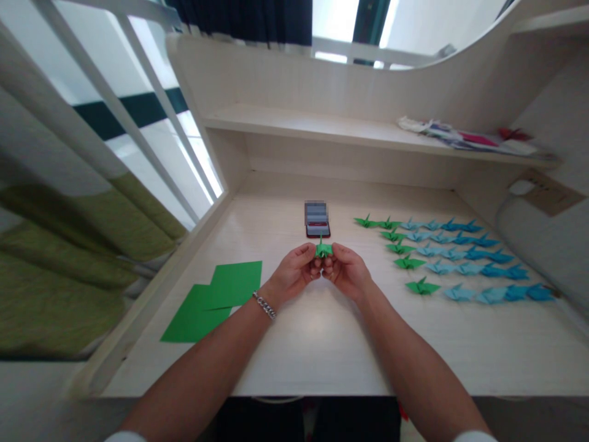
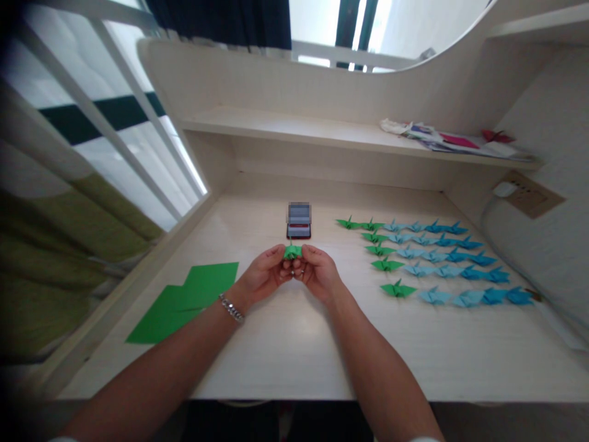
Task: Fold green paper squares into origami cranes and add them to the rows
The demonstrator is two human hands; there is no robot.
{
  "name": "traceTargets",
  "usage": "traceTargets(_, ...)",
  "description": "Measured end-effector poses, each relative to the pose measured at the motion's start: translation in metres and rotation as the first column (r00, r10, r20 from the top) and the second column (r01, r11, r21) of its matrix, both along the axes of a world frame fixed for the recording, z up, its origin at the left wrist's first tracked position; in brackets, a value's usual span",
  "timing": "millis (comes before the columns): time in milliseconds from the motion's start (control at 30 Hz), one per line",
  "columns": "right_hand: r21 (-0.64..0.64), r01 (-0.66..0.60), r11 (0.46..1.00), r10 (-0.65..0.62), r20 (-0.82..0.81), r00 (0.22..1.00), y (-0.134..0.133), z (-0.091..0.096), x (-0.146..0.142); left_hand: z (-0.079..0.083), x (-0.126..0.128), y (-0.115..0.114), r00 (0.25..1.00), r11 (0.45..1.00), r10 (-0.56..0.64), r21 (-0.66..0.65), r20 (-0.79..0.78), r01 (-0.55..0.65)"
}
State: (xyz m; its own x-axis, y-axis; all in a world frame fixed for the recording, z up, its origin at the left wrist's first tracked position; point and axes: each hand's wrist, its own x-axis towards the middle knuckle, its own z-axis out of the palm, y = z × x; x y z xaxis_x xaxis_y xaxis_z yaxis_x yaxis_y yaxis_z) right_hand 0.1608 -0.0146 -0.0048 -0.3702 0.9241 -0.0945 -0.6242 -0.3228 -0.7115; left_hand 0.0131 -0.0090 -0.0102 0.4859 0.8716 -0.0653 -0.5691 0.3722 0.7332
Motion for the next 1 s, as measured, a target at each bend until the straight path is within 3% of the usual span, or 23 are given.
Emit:
traceTargets(200,-0.075,0.039,0.996,-0.034,0.069,0.997,0.004,0.002,0.006,0.005,-0.004,0.001,0.999,1.000,0.018,0.011,-0.030,-0.018)
traceTargets(367,-0.017,0.251,0.968,-0.239,0.245,0.940,0.013,0.001,0.022,0.007,-0.007,0.005,0.990,0.994,0.096,0.070,-0.107,-0.089)
traceTargets(433,0.175,0.424,0.889,-0.459,0.360,0.812,0.013,0.001,0.024,0.004,-0.007,0.008,0.970,0.985,0.150,0.115,-0.192,-0.130)
traceTargets(500,0.447,0.492,0.747,-0.662,0.431,0.613,0.007,0.002,0.019,0.000,-0.006,0.010,0.937,0.972,0.204,0.170,-0.284,-0.160)
traceTargets(567,0.632,0.375,0.678,-0.723,0.484,0.492,-0.001,0.004,0.010,-0.004,-0.005,0.011,0.896,0.956,0.253,0.239,-0.366,-0.173)
traceTargets(633,0.717,0.208,0.666,-0.720,0.543,0.432,-0.008,0.006,0.000,-0.007,-0.003,0.011,0.859,0.939,0.290,0.299,-0.421,-0.170)
traceTargets(700,0.747,0.117,0.654,-0.727,0.577,0.373,-0.012,0.007,-0.006,-0.008,-0.002,0.010,0.844,0.928,0.301,0.339,-0.444,-0.153)
traceTargets(833,0.735,0.132,0.666,-0.734,0.614,0.290,-0.009,0.004,-0.004,-0.008,-0.003,0.010,0.853,0.925,0.263,0.369,-0.452,-0.090)
traceTargets(1000,0.717,0.183,0.673,-0.737,0.627,0.255,-0.006,0.004,0.001,-0.006,-0.003,0.010,0.844,0.926,0.250,0.371,-0.474,-0.065)
